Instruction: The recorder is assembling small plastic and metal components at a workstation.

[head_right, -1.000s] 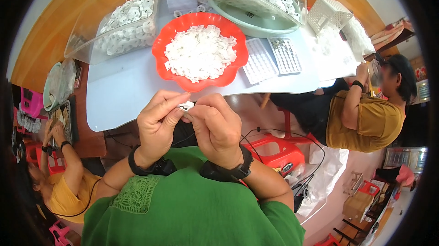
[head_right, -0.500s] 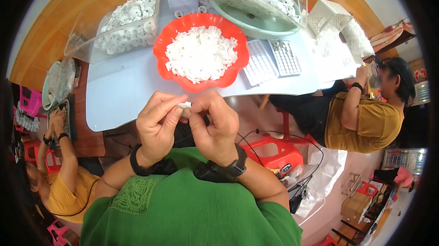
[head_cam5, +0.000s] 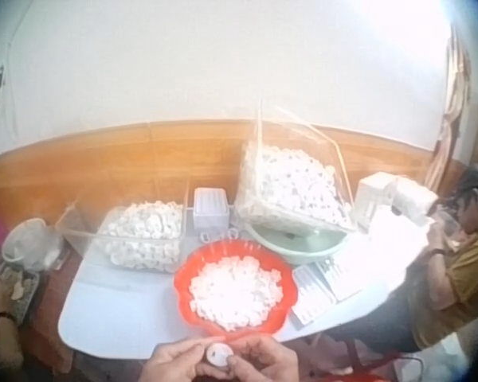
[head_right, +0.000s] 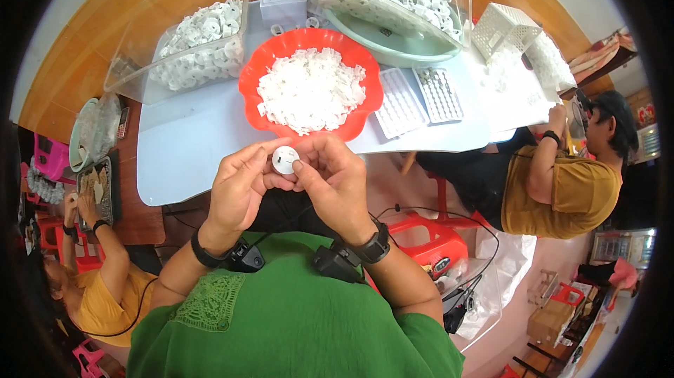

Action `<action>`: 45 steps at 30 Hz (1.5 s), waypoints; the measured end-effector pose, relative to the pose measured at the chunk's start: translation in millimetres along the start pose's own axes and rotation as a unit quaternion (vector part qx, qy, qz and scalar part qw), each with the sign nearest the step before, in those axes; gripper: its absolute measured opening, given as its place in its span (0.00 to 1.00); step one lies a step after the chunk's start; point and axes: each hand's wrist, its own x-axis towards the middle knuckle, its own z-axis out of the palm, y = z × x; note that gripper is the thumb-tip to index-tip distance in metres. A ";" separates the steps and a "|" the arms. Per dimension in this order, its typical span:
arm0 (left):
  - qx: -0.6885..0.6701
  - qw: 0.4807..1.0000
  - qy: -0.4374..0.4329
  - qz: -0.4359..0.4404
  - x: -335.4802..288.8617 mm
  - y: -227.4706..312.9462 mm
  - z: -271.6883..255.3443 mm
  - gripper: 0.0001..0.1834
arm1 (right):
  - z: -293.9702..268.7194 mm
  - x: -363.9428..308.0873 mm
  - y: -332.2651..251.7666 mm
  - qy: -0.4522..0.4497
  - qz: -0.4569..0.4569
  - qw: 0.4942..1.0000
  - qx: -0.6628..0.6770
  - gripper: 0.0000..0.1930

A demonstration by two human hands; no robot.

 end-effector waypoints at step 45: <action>0.247 0.842 -0.405 0.256 -9.4 117.8 121.5 0.11 | -124.9 81.6 -62.6 0.027 -0.061 0.832 -0.550 0.09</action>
